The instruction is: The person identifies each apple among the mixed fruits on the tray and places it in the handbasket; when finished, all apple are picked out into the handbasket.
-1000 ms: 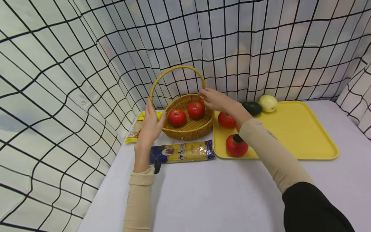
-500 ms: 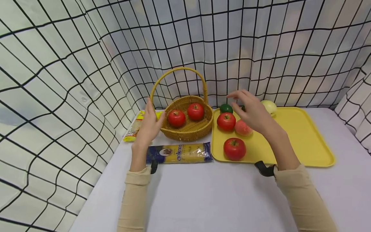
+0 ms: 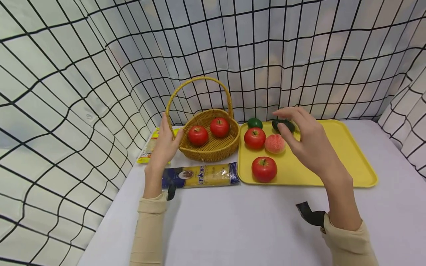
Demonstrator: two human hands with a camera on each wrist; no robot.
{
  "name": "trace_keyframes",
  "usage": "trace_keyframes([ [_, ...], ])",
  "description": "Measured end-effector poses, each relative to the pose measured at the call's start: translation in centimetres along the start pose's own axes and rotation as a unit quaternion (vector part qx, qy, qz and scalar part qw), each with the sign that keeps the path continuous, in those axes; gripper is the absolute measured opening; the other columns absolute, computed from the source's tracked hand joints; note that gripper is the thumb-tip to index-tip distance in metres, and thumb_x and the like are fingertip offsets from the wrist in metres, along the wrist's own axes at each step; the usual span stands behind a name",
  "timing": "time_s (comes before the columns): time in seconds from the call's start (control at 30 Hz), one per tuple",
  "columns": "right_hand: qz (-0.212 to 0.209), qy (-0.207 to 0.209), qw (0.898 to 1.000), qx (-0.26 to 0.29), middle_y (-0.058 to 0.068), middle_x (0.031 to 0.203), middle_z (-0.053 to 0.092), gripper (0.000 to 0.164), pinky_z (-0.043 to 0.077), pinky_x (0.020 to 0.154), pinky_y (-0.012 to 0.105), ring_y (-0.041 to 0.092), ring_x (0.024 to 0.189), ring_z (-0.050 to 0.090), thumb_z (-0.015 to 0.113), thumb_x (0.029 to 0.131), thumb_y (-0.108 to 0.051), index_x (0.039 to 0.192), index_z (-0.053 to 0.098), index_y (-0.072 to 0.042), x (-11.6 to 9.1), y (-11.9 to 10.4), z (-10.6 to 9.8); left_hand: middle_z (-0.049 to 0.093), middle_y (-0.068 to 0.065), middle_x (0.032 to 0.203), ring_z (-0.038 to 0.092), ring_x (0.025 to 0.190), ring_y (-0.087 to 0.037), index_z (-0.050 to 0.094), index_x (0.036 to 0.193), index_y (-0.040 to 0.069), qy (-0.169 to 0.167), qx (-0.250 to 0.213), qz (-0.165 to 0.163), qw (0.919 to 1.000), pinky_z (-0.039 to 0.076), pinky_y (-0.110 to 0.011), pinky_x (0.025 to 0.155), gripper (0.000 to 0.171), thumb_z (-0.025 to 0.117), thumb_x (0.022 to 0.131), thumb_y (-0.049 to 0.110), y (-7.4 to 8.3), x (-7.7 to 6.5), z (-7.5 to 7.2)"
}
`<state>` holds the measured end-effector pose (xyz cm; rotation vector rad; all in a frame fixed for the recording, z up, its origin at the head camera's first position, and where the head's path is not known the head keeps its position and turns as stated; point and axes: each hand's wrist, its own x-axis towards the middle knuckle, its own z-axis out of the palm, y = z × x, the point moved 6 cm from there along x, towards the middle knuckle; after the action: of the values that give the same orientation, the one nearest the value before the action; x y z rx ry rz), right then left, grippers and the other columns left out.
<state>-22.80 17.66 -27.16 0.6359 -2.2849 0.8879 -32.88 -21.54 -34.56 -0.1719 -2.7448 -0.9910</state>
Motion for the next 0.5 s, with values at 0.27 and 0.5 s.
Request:
trace_keyframes([
  [0.27, -0.004, 0.018, 0.999, -0.026, 0.011, 0.128, 0.066, 0.037, 0.031, 0.105, -0.001, 0.020, 0.120, 0.057, 0.066, 0.096, -0.001, 0.133, 0.064, -0.006, -0.5, 0.6, -1.8, -0.015, -0.007, 0.174, 0.002, 0.163, -0.032, -0.022, 0.162, 0.021, 0.005, 0.008, -0.001, 1.0000, 0.020, -0.055, 0.130, 0.087, 0.038, 0.108, 0.052, 0.2, -0.2, -0.3],
  [0.5, 0.022, 0.023, 0.998, -0.057, 0.013, 0.126, 0.065, 0.035, 0.044, 0.108, 0.031, 0.032, 0.118, 0.059, 0.063, 0.099, -0.004, 0.133, 0.064, -0.007, -0.9, 2.1, -2.7, -0.013, -0.007, 0.174, 0.001, 0.163, -0.031, -0.019, 0.164, 0.018, 0.008, 0.004, -0.001, 1.0000, 0.017, -0.055, 0.130, 0.088, 0.041, 0.108, 0.049, 0.3, -0.2, 0.1],
])
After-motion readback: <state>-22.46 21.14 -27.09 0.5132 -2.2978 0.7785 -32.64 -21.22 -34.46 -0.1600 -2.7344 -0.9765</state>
